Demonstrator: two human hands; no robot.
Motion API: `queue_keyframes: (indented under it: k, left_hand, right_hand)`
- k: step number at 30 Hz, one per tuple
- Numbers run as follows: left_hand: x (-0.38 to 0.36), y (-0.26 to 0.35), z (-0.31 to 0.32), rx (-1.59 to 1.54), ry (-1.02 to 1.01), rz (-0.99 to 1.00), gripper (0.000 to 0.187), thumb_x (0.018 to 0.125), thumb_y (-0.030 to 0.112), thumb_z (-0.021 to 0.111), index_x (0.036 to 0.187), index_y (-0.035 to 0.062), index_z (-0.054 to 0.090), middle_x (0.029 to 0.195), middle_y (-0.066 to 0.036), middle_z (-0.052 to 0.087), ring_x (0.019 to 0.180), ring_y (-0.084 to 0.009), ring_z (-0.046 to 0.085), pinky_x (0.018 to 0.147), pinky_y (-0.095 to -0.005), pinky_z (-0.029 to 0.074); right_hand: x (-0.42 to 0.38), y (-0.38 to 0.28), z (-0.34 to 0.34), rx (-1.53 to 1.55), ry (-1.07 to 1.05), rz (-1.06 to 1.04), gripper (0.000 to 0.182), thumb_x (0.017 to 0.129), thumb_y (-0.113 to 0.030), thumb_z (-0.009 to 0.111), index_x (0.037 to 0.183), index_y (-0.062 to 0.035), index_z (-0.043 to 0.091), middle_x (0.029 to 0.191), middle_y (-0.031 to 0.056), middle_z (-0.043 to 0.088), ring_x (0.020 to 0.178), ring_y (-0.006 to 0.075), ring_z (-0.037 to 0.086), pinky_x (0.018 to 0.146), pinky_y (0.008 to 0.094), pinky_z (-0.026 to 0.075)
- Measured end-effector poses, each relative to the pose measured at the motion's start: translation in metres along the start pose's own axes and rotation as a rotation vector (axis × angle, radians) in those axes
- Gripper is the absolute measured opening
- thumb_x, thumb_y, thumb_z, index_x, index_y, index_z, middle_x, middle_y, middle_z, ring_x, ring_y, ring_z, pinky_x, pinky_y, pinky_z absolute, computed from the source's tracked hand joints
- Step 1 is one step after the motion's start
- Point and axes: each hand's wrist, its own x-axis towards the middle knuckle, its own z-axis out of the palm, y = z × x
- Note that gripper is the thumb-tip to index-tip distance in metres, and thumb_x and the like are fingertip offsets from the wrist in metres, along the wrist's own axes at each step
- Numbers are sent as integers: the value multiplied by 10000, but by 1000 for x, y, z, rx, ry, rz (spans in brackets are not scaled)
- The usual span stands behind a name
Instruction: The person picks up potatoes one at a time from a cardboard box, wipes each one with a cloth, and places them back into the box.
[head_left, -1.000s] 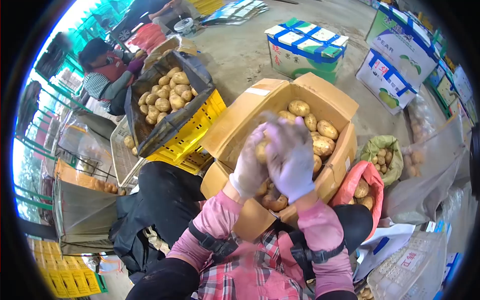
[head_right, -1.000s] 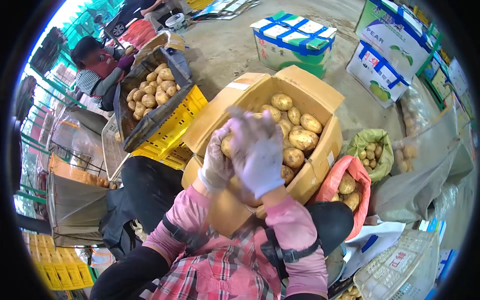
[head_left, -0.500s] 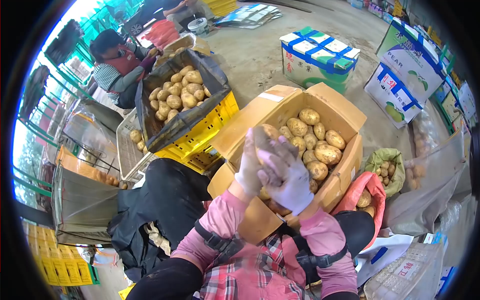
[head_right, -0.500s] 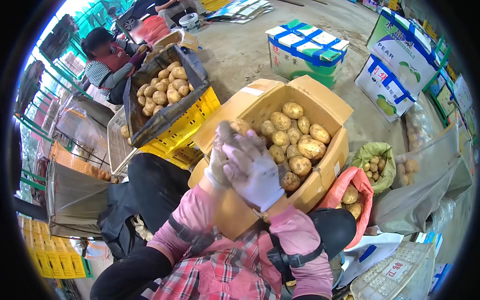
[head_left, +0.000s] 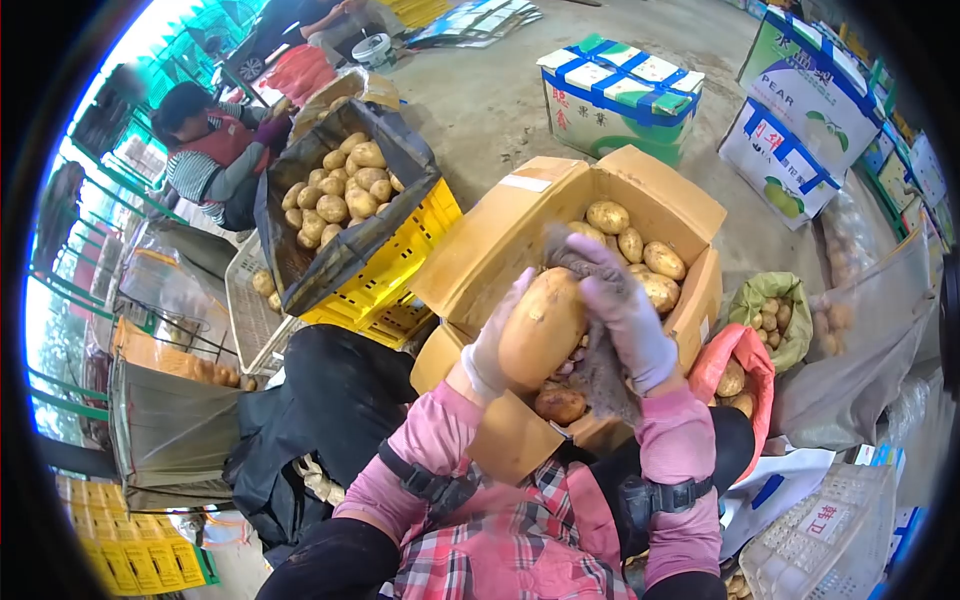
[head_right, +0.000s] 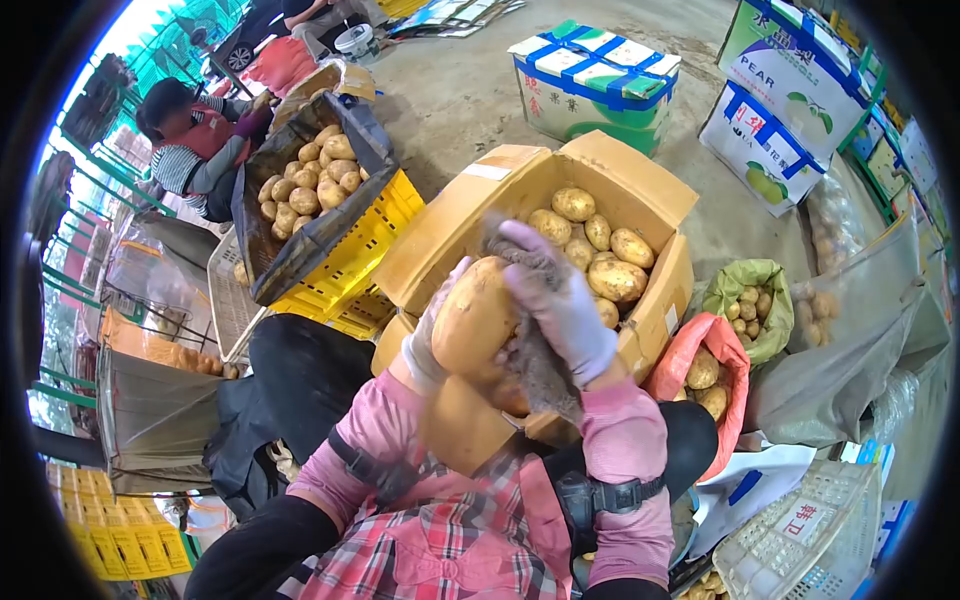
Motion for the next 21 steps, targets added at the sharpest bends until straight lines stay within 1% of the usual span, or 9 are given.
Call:
queue_keyframes:
  k: [4, 5, 7, 8, 10, 12, 16, 17, 21]
  left_hand:
    - [-8, 1, 1, 2142, -16, 640, 579, 889, 402, 627, 1348, 64, 528, 1316, -148, 573, 1229, -336, 531, 1094, -469, 382]
    - [-2, 13, -8, 2707, 47, 1031, 550, 907, 379, 626, 1344, 60, 528, 1301, -141, 583, 1199, -313, 558, 1065, -455, 421]
    - [4, 44, -27, 3497, -450, 2360, 495, 946, 350, 605, 1333, 52, 527, 1254, -128, 611, 1122, -261, 615, 987, -420, 501]
    - [-2, 42, -28, 3725, -191, 2228, 472, 965, 359, 592, 1317, 50, 533, 1172, -106, 650, 981, -205, 673, 810, -356, 579]
    - [-10, 47, -49, 3617, -398, 2166, 497, 951, 395, 598, 1305, 51, 540, 1127, -112, 666, 905, -214, 687, 721, -346, 589]
    - [-17, 32, -69, 3950, -603, 1650, 527, 942, 428, 600, 1310, 56, 537, 1118, -121, 667, 869, -221, 686, 660, -339, 584]
    - [-11, -63, -124, 3767, -1762, 1651, 591, 938, 474, 601, 1330, 45, 497, 1137, -172, 637, 906, -313, 670, 652, -372, 608]
    - [-20, -111, -149, 3882, -1202, 1586, 518, 967, 483, 540, 1304, 92, 496, 1154, -155, 621, 954, -313, 659, 723, -470, 598]
    - [-30, -281, -177, 3627, -1101, 1711, 544, 983, 518, 485, 1361, 127, 474, 1280, -112, 581, 1155, -319, 583, 928, -579, 511]
  right_hand:
    - [-3, 22, -5, -229, 102, 81, 314, 878, -146, 749, 1134, 9, 654, 1009, 51, 692, 908, 101, 621, 836, 253, 509]
    - [-2, 28, -9, -289, 149, 53, 286, 879, -139, 745, 1108, 10, 659, 982, 48, 693, 881, 101, 623, 813, 253, 514]
    - [7, 45, -19, -401, 207, 5, 219, 888, -115, 722, 1059, 9, 663, 939, 48, 696, 833, 107, 633, 779, 254, 523]
    - [7, 51, -27, -456, 225, -7, 180, 896, -98, 704, 1037, 6, 661, 922, 51, 699, 812, 114, 640, 767, 255, 527]
    - [7, 45, -24, -318, 243, 73, 163, 912, -81, 672, 1057, -9, 653, 930, 59, 698, 787, 122, 653, 712, 270, 553]
    - [2, 14, -3, -367, 337, 121, 177, 927, -77, 649, 1094, -21, 640, 936, 65, 692, 780, 128, 660, 633, 275, 568]
    - [-3, -5, -6, -279, 422, -37, 227, 953, -118, 634, 1155, -16, 619, 942, 63, 676, 717, 123, 649, 557, 249, 523]
    - [-4, -10, -6, -271, 429, -56, 239, 957, -125, 631, 1170, -19, 615, 941, 62, 675, 711, 123, 650, 558, 243, 515]
    - [-15, -31, -17, -253, 521, -116, 300, 963, -155, 632, 1242, -52, 594, 952, 53, 673, 676, 128, 651, 573, 230, 507]
